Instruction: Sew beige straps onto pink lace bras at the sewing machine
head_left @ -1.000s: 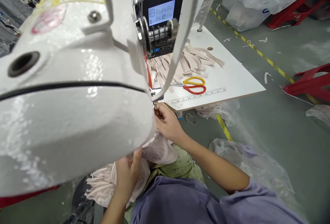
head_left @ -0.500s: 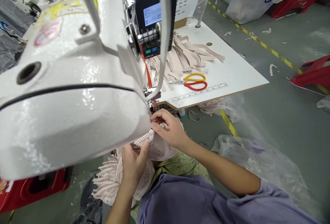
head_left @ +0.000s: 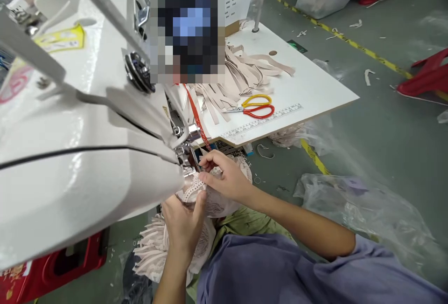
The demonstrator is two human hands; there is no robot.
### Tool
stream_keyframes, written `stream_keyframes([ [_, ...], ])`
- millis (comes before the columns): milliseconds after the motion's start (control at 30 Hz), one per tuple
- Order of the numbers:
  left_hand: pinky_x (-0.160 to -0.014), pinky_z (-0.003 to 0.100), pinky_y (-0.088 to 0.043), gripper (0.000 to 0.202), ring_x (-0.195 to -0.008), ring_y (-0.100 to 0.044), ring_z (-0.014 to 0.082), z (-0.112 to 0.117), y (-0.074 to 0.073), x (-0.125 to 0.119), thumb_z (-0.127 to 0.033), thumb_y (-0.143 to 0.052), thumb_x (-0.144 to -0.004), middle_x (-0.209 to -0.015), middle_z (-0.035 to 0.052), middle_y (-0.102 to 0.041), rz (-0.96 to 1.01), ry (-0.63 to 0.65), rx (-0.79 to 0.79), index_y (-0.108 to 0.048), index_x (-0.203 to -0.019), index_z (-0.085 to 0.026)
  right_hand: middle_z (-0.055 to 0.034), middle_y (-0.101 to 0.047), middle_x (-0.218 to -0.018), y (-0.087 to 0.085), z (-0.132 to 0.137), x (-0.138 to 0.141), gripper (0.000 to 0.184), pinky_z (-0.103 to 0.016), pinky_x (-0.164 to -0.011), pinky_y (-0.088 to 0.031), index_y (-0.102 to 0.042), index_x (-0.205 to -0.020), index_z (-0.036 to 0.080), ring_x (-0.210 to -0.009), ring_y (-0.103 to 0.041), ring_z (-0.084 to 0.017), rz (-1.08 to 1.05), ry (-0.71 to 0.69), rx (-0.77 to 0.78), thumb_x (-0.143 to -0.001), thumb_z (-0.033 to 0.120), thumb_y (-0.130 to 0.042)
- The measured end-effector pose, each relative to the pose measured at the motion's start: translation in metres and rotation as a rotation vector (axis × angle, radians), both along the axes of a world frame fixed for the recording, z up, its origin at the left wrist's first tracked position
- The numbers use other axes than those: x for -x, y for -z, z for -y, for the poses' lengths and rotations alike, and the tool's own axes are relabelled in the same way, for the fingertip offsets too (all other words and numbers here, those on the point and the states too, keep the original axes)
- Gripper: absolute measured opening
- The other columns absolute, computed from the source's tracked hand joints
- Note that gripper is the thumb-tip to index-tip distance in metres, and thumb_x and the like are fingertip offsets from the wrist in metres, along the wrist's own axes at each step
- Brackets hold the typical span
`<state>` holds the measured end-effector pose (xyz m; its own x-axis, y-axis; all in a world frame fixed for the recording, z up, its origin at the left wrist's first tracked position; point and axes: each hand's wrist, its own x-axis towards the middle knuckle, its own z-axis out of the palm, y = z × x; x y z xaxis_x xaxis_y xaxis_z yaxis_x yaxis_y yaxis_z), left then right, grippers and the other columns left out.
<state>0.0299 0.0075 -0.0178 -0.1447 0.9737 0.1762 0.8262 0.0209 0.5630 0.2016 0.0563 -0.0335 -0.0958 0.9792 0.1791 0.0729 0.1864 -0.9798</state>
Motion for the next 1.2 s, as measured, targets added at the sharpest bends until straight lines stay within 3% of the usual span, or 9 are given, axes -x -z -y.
stream_keyframes([
  [233,-0.084,0.046,-0.048,0.06,-0.098,-0.053,0.0283,0.002,-0.002,0.006,-0.057,-0.071,-0.077,-0.105,0.0073,-0.046,0.02,0.033,-0.086,-0.045,-0.116,-0.019,-0.0003,-0.059,-0.091,-0.005,0.004,0.003,0.031,-0.026,-0.067,-0.044,-0.053,-0.098,0.022,-0.08,-0.056,-0.015,0.022,-0.051,0.08,-0.082,0.042,-0.071],
  [433,-0.072,0.029,-0.051,0.046,-0.087,-0.056,0.0171,0.017,-0.002,0.003,-0.049,-0.06,-0.091,-0.106,0.0067,-0.048,0.483,0.064,-0.087,-0.04,-0.122,-0.021,0.0024,-0.056,-0.079,-0.005,0.014,-0.004,0.03,-0.024,-0.062,-0.041,-0.059,-0.093,0.02,-0.071,-0.051,-0.013,-0.085,-0.136,0.248,-0.082,0.044,-0.071],
  [600,-0.075,0.03,-0.053,0.035,-0.086,-0.058,0.016,0.04,-0.001,-0.01,-0.045,-0.057,-0.095,-0.105,0.0073,-0.051,0.629,0.123,-0.08,-0.044,-0.118,-0.022,-0.0006,-0.065,-0.08,-0.004,0.035,-0.024,0.027,-0.025,-0.062,-0.041,-0.072,-0.092,0.018,-0.072,-0.057,-0.014,-0.17,-0.29,0.376,-0.087,0.044,-0.066],
  [733,-0.08,0.03,-0.052,0.03,-0.092,-0.06,0.017,0.051,-0.001,-0.015,-0.044,-0.056,-0.096,-0.107,0.0072,-0.053,0.65,0.156,-0.081,-0.048,-0.115,-0.022,-0.0023,-0.07,-0.086,-0.01,0.05,-0.032,0.026,-0.026,-0.066,-0.044,-0.075,-0.093,0.017,-0.077,-0.061,-0.016,-0.153,-0.249,0.389,-0.086,0.041,-0.067],
  [867,-0.086,0.032,-0.051,0.028,-0.097,-0.061,0.0184,0.059,-0.003,-0.015,-0.045,-0.052,-0.098,-0.108,0.0075,-0.057,0.71,0.185,0.018,-0.05,-0.114,-0.022,-0.0036,-0.072,-0.091,-0.017,0.061,-0.033,0.025,-0.028,-0.071,-0.047,-0.075,-0.094,0.018,-0.082,-0.064,-0.018,-0.141,-0.233,0.414,-0.086,0.04,-0.067],
  [1067,-0.083,0.031,-0.051,0.03,-0.096,-0.062,0.0194,0.065,-0.013,-0.011,-0.047,-0.049,-0.099,-0.104,0.0075,-0.062,0.759,0.17,0.162,-0.058,-0.109,-0.021,-0.0024,-0.071,-0.087,-0.022,0.073,-0.034,0.021,-0.027,-0.071,-0.046,-0.076,-0.091,0.019,-0.08,-0.063,-0.017,-0.103,-0.261,0.341,-0.088,0.037,-0.066],
  [1200,-0.084,0.03,-0.05,0.028,-0.098,-0.061,0.0199,0.067,-0.019,-0.012,-0.043,-0.054,-0.097,-0.106,0.0072,-0.065,0.789,0.253,0.27,-0.063,-0.11,-0.02,-0.0023,-0.07,-0.087,-0.023,0.079,-0.033,0.02,-0.027,-0.071,-0.045,-0.076,-0.095,0.02,-0.08,-0.062,-0.017,-0.049,-0.286,0.269,-0.09,0.036,-0.064],
])
